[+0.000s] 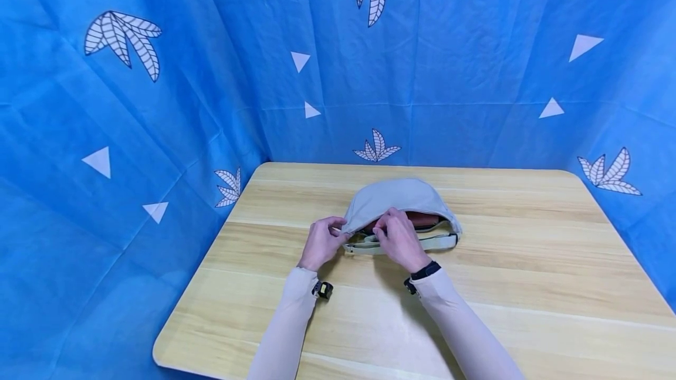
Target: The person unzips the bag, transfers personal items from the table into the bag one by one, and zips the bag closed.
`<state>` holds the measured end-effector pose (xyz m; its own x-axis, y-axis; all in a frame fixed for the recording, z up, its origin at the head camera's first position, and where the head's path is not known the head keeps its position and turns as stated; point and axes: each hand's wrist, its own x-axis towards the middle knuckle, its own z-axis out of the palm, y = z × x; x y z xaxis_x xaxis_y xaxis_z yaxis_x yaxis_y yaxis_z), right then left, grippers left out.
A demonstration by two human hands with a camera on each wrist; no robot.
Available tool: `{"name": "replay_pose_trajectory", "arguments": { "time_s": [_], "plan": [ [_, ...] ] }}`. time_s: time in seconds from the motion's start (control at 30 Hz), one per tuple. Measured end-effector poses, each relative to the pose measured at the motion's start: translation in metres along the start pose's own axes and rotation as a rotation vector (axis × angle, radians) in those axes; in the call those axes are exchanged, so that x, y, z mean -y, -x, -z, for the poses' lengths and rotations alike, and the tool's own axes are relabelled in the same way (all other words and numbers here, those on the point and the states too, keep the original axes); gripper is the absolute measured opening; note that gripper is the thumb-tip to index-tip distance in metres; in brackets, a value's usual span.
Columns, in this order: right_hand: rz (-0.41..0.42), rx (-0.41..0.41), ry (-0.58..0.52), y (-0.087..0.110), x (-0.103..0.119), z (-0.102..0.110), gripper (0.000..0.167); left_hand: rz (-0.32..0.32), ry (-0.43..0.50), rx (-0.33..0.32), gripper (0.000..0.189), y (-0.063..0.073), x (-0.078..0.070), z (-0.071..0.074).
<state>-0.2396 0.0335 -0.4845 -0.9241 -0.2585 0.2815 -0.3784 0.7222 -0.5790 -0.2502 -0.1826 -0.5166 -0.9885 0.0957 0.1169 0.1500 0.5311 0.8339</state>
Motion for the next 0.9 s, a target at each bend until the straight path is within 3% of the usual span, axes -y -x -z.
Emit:
{"name": "replay_pose_trajectory", "arguments": {
  "time_s": [0.9],
  "plan": [
    [-0.026,-0.003,-0.006,-0.0013,-0.0043,0.0027,0.007,0.014,0.055,0.021,0.038,-0.0010,0.0006,0.0013]
  ]
}}
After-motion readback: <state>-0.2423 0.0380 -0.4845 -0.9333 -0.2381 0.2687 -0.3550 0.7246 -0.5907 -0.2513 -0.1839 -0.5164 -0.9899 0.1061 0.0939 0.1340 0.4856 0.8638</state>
